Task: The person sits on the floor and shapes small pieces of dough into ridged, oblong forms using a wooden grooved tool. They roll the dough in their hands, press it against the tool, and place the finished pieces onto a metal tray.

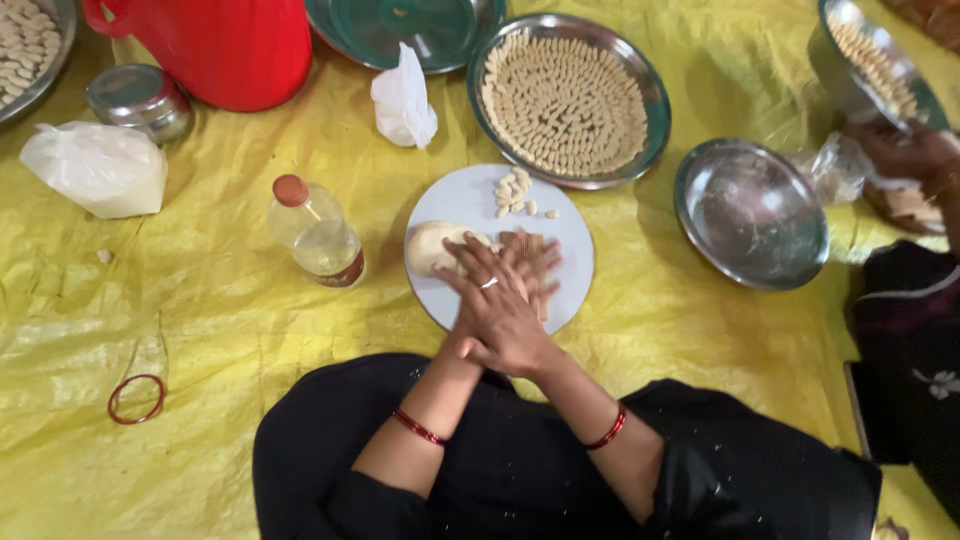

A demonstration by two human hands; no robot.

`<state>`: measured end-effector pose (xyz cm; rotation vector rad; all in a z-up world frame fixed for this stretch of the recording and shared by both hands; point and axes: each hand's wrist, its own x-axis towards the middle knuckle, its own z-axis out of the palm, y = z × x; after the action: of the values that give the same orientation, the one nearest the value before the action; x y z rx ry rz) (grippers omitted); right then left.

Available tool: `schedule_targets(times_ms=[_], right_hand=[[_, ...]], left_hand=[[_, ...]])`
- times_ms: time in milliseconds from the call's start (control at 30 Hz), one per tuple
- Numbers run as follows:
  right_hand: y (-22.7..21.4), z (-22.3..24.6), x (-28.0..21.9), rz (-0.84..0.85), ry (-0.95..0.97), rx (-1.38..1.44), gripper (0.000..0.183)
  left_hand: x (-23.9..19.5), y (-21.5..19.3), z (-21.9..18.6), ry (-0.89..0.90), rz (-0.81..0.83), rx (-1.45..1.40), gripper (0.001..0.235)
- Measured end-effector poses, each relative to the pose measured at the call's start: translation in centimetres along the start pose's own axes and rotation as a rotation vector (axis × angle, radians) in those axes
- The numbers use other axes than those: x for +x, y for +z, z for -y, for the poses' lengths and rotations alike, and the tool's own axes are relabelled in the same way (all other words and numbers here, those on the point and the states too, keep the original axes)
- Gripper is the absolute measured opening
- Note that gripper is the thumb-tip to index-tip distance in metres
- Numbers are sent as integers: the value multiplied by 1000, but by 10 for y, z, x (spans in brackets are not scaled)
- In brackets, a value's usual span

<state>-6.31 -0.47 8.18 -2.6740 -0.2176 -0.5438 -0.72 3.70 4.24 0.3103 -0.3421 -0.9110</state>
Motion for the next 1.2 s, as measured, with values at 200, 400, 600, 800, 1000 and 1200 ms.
schedule_targets(times_ms=[200, 400, 600, 800, 1000, 1200], right_hand=[[-48, 4, 27, 43, 17, 44, 102], [-48, 31, 25, 243, -166, -36, 102], [-56, 10, 36, 44, 31, 96, 109], [-46, 33, 21, 80, -60, 220, 108], [-46, 32, 18, 100, -75, 327, 106], [-75, 4, 25, -21, 84, 1414, 95]], left_hand=[[-6, 34, 6, -116, 152, -167, 72], [-11, 33, -16, 88, 204, 33, 90], [-4, 42, 3, -68, 225, -230, 88], [-7, 8, -1, 13, 358, -328, 82], [-11, -4, 5, -70, 82, -247, 66], [6, 23, -21, -195, -186, -455, 80]])
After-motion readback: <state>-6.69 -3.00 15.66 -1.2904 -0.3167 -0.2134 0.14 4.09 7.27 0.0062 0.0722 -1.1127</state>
